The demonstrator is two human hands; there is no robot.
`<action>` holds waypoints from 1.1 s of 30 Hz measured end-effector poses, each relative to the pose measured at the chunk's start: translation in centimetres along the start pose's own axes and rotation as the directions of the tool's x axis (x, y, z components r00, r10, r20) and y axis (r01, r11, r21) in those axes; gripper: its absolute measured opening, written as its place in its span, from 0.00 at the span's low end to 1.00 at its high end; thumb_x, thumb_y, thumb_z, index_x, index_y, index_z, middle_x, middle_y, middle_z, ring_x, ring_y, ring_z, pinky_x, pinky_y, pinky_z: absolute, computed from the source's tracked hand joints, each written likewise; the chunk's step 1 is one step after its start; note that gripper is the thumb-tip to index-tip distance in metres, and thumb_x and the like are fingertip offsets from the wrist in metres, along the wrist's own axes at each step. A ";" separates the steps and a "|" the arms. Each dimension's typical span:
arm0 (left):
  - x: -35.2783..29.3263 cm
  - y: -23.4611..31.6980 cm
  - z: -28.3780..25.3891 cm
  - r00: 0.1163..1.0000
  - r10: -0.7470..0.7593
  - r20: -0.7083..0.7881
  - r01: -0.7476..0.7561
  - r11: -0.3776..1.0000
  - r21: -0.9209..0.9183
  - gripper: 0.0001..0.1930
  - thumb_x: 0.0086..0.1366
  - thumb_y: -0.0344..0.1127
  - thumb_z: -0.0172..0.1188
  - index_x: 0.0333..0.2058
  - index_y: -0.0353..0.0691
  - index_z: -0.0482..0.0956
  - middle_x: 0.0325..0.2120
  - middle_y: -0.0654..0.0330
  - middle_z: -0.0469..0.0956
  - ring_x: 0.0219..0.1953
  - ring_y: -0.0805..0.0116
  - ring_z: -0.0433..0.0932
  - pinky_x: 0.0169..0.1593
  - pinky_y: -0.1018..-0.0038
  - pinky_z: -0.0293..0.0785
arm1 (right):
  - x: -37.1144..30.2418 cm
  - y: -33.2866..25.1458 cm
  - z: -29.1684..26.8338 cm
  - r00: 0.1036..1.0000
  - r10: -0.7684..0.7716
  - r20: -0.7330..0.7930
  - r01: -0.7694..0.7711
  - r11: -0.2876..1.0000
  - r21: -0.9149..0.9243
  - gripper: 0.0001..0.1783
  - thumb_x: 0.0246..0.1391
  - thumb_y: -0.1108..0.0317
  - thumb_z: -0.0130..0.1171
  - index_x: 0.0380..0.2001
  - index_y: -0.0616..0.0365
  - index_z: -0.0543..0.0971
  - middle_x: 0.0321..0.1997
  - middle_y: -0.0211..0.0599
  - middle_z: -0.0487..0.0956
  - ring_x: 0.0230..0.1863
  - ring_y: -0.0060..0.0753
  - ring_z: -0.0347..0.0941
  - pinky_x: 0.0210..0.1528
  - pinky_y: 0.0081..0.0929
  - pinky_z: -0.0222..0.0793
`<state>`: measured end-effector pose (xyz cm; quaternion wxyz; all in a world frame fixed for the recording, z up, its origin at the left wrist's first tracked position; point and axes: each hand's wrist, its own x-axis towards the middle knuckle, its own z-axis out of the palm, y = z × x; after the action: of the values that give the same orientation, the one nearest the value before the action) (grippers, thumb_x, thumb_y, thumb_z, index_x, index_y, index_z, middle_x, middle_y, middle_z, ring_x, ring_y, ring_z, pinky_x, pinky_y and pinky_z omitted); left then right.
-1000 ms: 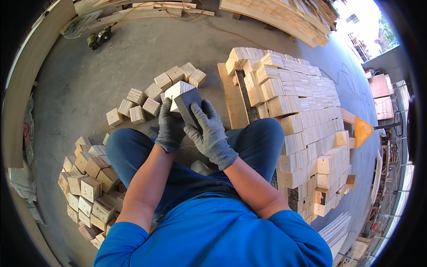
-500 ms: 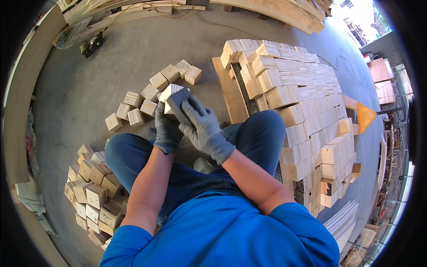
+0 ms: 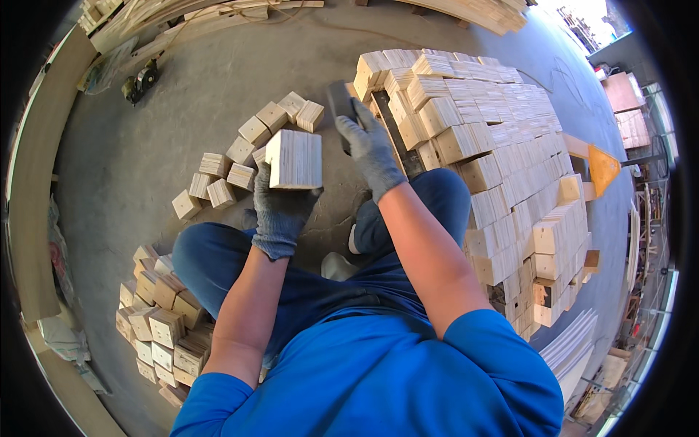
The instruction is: The person sits on the floor and sands small wooden blocks one by one using a sanding block. After sanding each block, the person places it on a nearby pile of finished blocks.
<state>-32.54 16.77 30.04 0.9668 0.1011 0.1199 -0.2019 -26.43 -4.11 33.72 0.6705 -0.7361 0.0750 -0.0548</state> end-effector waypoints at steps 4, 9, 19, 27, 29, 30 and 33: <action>1.0 0.9 -1.1 0.998 0.050 -0.042 -0.050 0.999 0.002 0.36 0.69 0.64 0.61 0.66 0.46 0.74 0.58 0.52 0.79 0.55 0.48 0.82 0.47 0.46 0.87 | -5.8 -2.4 -1.0 0.971 0.226 0.073 -0.238 0.932 0.275 0.35 0.69 0.55 0.65 0.75 0.53 0.70 0.55 0.31 0.82 0.48 0.18 0.77 0.41 0.24 0.77; 1.3 0.1 -1.3 0.986 0.081 -0.143 -0.075 0.996 0.046 0.38 0.68 0.61 0.65 0.69 0.45 0.70 0.62 0.50 0.76 0.63 0.45 0.76 0.66 0.39 0.72 | -9.4 1.1 2.1 0.985 0.157 0.075 -0.174 0.897 0.406 0.35 0.70 0.55 0.64 0.75 0.51 0.68 0.56 0.30 0.80 0.46 0.20 0.75 0.38 0.24 0.76; 0.2 -1.5 -0.4 0.995 0.087 -0.039 -0.079 0.982 0.171 0.36 0.73 0.57 0.60 0.71 0.43 0.66 0.67 0.50 0.73 0.67 0.48 0.73 0.69 0.44 0.70 | -3.2 0.0 1.2 0.982 0.173 0.076 -0.189 0.918 0.348 0.35 0.72 0.54 0.62 0.75 0.56 0.67 0.55 0.30 0.80 0.44 0.17 0.74 0.40 0.19 0.73; 1.2 0.1 -2.4 0.954 0.267 -0.137 -0.235 0.948 0.214 0.36 0.75 0.54 0.59 0.72 0.40 0.63 0.67 0.48 0.71 0.68 0.47 0.72 0.70 0.44 0.70 | -10.9 1.3 3.1 0.982 0.143 0.123 -0.160 0.978 0.136 0.39 0.71 0.57 0.63 0.78 0.57 0.61 0.57 0.36 0.80 0.47 0.20 0.77 0.44 0.21 0.78; 0.9 -0.2 -2.1 0.954 0.249 -0.169 -0.211 0.954 0.213 0.33 0.75 0.52 0.61 0.70 0.40 0.66 0.64 0.48 0.74 0.66 0.48 0.74 0.69 0.44 0.71 | -9.6 2.0 2.9 0.995 0.060 0.079 -0.055 0.996 -0.069 0.40 0.71 0.57 0.64 0.78 0.58 0.61 0.59 0.36 0.80 0.49 0.21 0.77 0.46 0.22 0.78; 0.6 -0.4 -1.9 0.965 0.222 -0.141 -0.189 0.958 0.216 0.34 0.75 0.52 0.61 0.71 0.40 0.65 0.65 0.48 0.73 0.67 0.47 0.73 0.70 0.44 0.70 | -8.6 2.2 2.7 0.996 0.072 0.061 -0.072 0.997 -0.001 0.39 0.71 0.57 0.64 0.77 0.58 0.62 0.59 0.36 0.80 0.49 0.21 0.77 0.45 0.22 0.78; -0.5 -1.5 -0.1 0.992 0.117 -0.054 -0.105 0.976 0.191 0.36 0.73 0.54 0.62 0.72 0.42 0.64 0.67 0.49 0.72 0.67 0.47 0.73 0.71 0.46 0.70 | -4.6 0.5 2.3 0.986 0.165 0.006 -0.161 0.952 0.259 0.37 0.71 0.56 0.63 0.75 0.60 0.65 0.58 0.35 0.81 0.47 0.23 0.76 0.42 0.20 0.76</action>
<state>-33.63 15.62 29.84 0.9583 0.2047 0.1260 -0.1545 -30.56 -1.05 33.13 0.7625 -0.6331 0.1327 -0.0145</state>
